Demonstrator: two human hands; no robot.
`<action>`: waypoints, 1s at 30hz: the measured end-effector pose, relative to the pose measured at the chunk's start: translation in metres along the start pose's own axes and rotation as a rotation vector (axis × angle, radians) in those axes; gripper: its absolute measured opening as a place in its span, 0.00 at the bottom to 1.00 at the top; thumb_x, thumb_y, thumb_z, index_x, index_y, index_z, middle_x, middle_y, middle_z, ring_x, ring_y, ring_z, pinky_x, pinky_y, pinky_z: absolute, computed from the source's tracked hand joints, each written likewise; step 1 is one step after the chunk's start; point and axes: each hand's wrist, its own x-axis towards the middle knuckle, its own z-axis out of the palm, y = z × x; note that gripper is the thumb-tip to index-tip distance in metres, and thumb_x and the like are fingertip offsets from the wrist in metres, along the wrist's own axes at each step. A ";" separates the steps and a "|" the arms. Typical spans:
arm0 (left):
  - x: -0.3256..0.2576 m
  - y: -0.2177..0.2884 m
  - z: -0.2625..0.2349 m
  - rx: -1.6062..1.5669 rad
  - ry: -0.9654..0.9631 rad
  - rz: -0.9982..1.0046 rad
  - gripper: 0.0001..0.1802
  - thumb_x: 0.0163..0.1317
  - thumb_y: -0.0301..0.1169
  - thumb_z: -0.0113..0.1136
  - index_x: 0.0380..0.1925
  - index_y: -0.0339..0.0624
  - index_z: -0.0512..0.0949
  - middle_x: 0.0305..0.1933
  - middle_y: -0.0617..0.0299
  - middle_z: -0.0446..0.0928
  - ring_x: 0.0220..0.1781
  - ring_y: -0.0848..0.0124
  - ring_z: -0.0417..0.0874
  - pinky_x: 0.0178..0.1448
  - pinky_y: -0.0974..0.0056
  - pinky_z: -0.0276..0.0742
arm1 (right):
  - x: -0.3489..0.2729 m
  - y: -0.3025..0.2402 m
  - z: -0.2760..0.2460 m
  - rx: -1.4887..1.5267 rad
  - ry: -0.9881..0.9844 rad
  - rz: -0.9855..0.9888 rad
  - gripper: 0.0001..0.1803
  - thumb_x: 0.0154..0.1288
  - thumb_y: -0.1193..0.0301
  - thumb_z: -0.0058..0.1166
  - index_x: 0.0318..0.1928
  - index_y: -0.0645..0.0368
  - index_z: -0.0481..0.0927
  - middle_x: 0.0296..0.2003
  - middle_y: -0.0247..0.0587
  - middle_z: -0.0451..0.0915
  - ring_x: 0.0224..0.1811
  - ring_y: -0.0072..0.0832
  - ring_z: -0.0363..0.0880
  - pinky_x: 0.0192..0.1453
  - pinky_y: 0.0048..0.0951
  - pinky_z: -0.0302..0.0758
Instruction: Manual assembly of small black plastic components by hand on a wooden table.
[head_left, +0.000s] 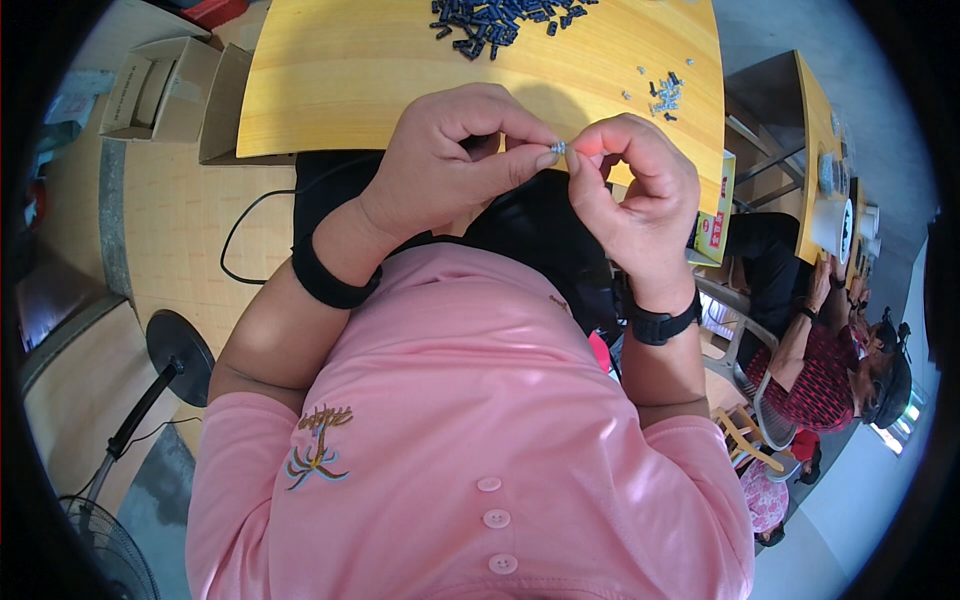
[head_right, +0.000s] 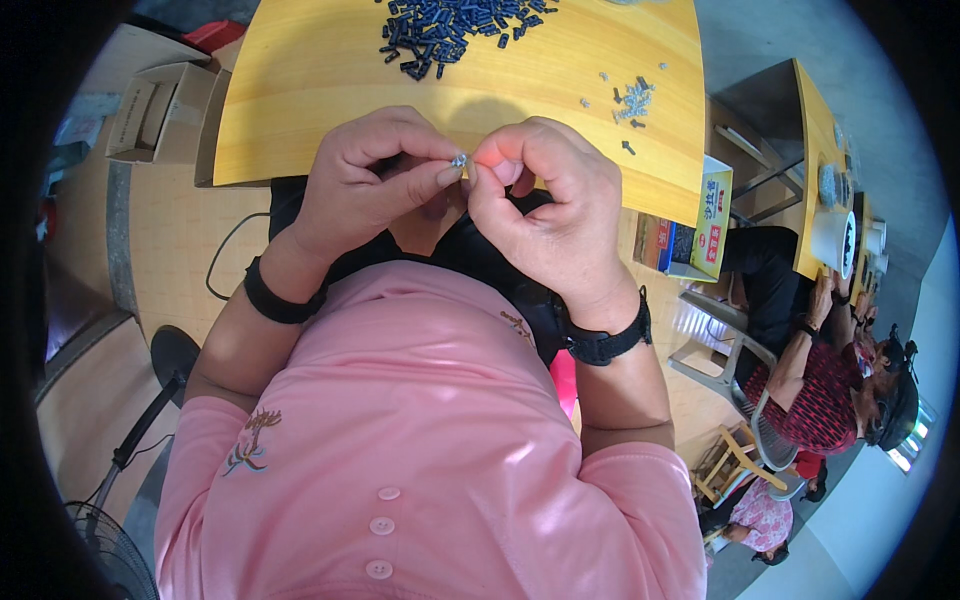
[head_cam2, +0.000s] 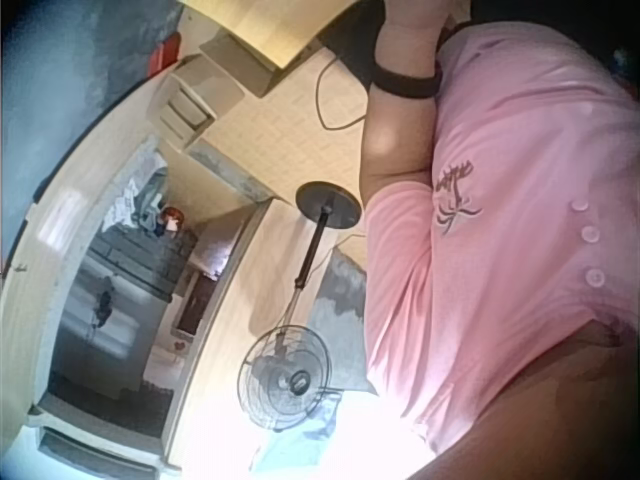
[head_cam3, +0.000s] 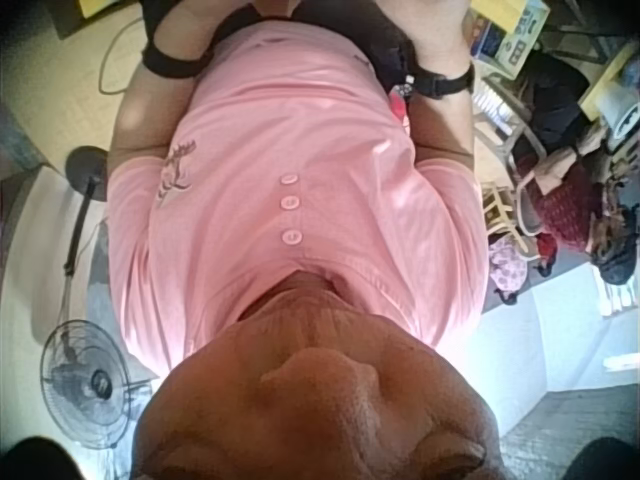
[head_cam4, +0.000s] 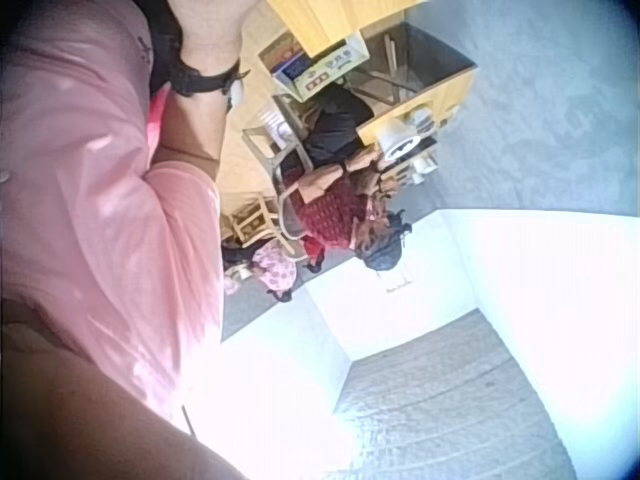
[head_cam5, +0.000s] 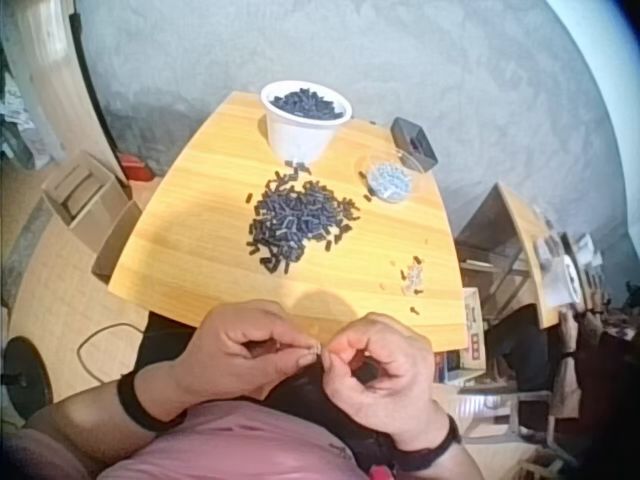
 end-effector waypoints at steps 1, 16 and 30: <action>0.001 0.000 0.000 0.000 0.000 -0.001 0.04 0.57 0.24 0.64 0.33 0.36 0.81 0.30 0.64 0.75 0.28 0.79 0.77 0.31 0.76 0.70 | 0.000 0.000 -0.001 0.013 -0.014 0.016 0.04 0.49 0.81 0.58 0.27 0.60 0.78 0.21 0.31 0.74 0.21 0.17 0.69 0.26 0.17 0.69; 0.004 0.007 0.000 0.199 -0.046 0.098 0.05 0.55 0.24 0.65 0.32 0.39 0.81 0.29 0.65 0.75 0.30 0.78 0.74 0.33 0.74 0.67 | -0.004 0.002 -0.010 0.256 -0.149 0.265 0.03 0.53 0.79 0.60 0.30 0.62 0.80 0.23 0.27 0.76 0.23 0.11 0.70 0.28 0.14 0.67; 0.005 -0.001 0.004 0.158 0.082 0.059 0.07 0.50 0.28 0.67 0.31 0.43 0.83 0.25 0.69 0.75 0.22 0.82 0.68 0.25 0.76 0.61 | -0.005 0.006 -0.007 0.389 -0.146 0.396 0.02 0.60 0.79 0.56 0.35 0.63 0.79 0.27 0.27 0.79 0.28 0.10 0.73 0.32 0.12 0.68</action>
